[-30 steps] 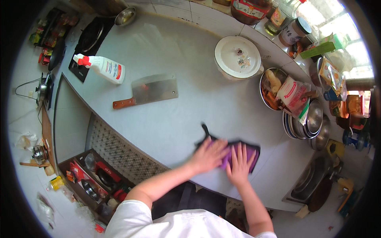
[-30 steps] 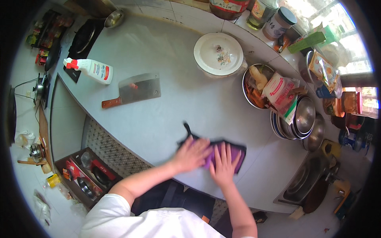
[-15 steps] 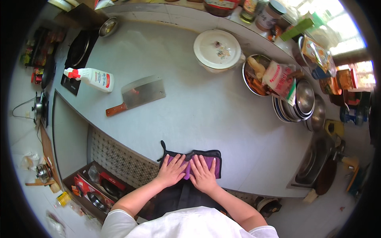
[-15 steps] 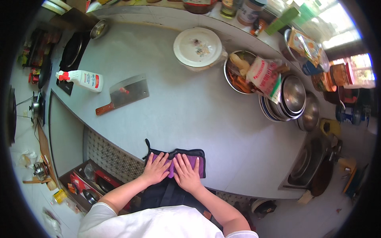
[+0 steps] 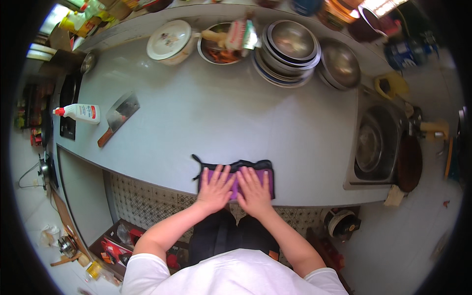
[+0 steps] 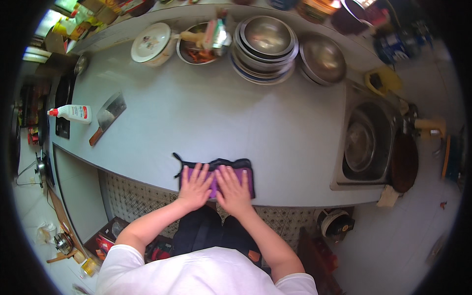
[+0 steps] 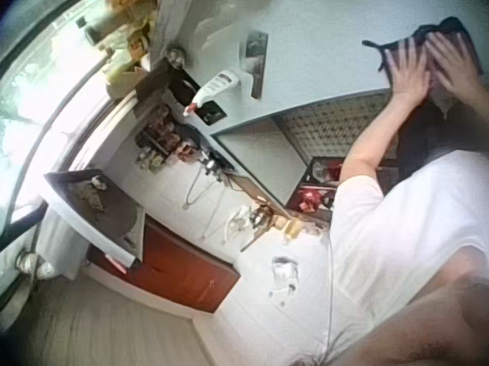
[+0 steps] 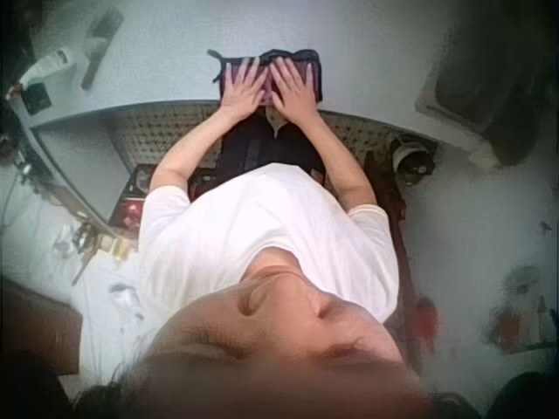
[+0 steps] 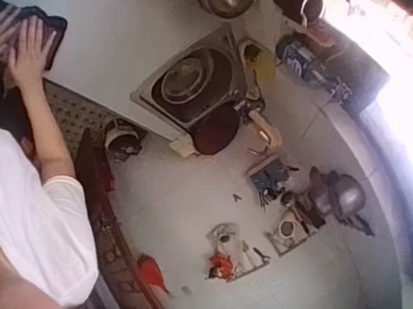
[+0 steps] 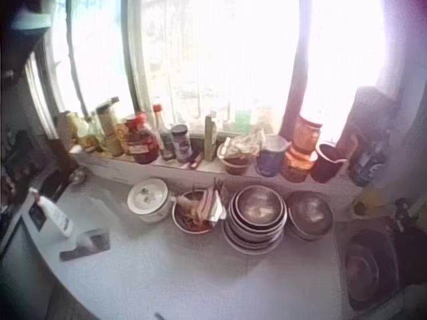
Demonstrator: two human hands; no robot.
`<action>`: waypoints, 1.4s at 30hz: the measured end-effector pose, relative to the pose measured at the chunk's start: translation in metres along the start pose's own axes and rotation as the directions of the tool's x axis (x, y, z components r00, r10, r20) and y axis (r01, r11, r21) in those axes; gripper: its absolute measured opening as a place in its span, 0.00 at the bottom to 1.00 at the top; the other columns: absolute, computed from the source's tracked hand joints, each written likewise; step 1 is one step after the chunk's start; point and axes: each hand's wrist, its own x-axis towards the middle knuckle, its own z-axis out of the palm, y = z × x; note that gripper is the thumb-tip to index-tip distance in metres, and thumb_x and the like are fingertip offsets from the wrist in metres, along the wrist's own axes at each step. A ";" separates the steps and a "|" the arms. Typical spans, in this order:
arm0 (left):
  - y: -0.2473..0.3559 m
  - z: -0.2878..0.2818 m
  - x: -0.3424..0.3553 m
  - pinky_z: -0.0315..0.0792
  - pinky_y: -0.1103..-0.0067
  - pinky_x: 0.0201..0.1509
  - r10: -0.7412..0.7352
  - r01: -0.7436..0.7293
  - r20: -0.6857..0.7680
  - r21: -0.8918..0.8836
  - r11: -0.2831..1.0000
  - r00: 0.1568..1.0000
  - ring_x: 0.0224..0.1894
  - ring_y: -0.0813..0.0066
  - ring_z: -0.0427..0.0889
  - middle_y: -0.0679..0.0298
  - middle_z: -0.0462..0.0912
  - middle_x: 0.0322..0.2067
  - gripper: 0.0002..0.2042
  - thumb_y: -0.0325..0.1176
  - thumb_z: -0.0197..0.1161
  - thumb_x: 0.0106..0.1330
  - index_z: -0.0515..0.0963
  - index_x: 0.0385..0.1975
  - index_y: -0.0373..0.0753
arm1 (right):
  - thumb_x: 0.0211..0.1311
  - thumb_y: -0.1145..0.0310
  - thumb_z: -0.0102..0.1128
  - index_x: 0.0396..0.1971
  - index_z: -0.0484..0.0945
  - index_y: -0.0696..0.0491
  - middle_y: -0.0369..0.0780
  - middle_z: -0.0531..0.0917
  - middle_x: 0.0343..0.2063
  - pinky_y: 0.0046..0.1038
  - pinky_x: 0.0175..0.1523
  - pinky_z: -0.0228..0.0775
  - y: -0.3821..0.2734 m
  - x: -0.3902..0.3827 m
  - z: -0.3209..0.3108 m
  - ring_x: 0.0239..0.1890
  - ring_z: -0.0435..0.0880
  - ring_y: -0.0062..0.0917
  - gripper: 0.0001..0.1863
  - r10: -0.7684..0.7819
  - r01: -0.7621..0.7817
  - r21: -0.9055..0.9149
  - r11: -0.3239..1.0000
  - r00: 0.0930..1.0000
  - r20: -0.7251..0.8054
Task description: The person rinses a purple cloth, a large metal bowl, and a wooden stick in a kitchen sink under running water.
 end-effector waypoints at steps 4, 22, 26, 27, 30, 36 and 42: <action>0.104 0.016 0.055 0.36 0.46 0.67 0.195 -0.200 -0.071 -0.082 0.976 0.978 0.71 0.54 0.45 0.52 0.52 0.68 0.28 0.47 0.55 0.61 0.66 0.61 0.42 | 0.53 0.57 0.57 0.66 0.57 0.49 0.40 0.55 0.68 0.54 0.71 0.29 0.080 -0.089 -0.032 0.71 0.50 0.32 0.39 0.187 -0.188 -0.131 0.973 0.982 -0.016; 0.175 0.031 0.048 0.39 0.54 0.71 0.348 -0.360 -0.157 -0.054 0.932 0.924 0.71 0.64 0.50 0.61 0.55 0.68 0.28 0.46 0.58 0.59 0.67 0.60 0.47 | 0.51 0.55 0.61 0.66 0.55 0.50 0.47 0.50 0.69 0.59 0.69 0.27 0.127 -0.175 -0.046 0.72 0.45 0.40 0.42 0.143 -0.152 -0.202 0.968 0.988 -0.059; 0.113 0.020 -0.003 0.42 0.54 0.70 0.211 -0.201 -0.145 0.081 0.976 0.967 0.71 0.64 0.52 0.61 0.57 0.67 0.31 0.35 0.59 0.56 0.63 0.63 0.48 | 0.51 0.59 0.62 0.66 0.58 0.45 0.41 0.55 0.68 0.58 0.69 0.33 0.087 -0.132 -0.030 0.70 0.51 0.34 0.40 -0.080 0.073 -0.208 0.975 0.997 -0.025; 0.100 0.017 -0.013 0.42 0.54 0.70 0.165 -0.158 -0.087 0.079 0.984 0.982 0.71 0.64 0.52 0.61 0.56 0.67 0.31 0.33 0.57 0.57 0.62 0.64 0.49 | 0.53 0.61 0.61 0.66 0.58 0.44 0.40 0.56 0.68 0.56 0.69 0.34 0.077 -0.120 -0.031 0.70 0.52 0.32 0.38 -0.122 0.116 -0.187 0.975 0.992 -0.018; 0.070 0.006 -0.035 0.43 0.53 0.70 0.078 -0.076 -0.027 0.073 0.994 0.997 0.71 0.64 0.51 0.62 0.54 0.68 0.31 0.30 0.55 0.57 0.61 0.65 0.50 | 0.52 0.67 0.58 0.65 0.60 0.44 0.40 0.57 0.67 0.54 0.70 0.35 0.058 -0.091 -0.021 0.70 0.53 0.32 0.37 -0.246 0.237 -0.153 0.960 0.968 -0.045; 0.055 0.006 -0.039 0.44 0.52 0.70 0.129 -0.125 -0.027 0.095 0.988 0.991 0.71 0.60 0.50 0.58 0.53 0.68 0.31 0.31 0.57 0.57 0.61 0.65 0.48 | 0.53 0.72 0.52 0.66 0.58 0.44 0.39 0.56 0.68 0.53 0.71 0.33 0.053 -0.082 -0.018 0.71 0.51 0.30 0.36 -0.263 0.254 -0.183 0.950 0.965 -0.023; 0.062 0.018 -0.023 0.41 0.48 0.69 0.220 -0.216 -0.044 0.088 0.972 0.974 0.71 0.54 0.46 0.53 0.52 0.68 0.27 0.33 0.55 0.61 0.62 0.63 0.44 | 0.53 0.74 0.50 0.67 0.56 0.42 0.34 0.53 0.70 0.46 0.73 0.32 0.070 -0.105 -0.025 0.72 0.49 0.25 0.38 -0.251 0.251 -0.126 0.960 0.968 0.019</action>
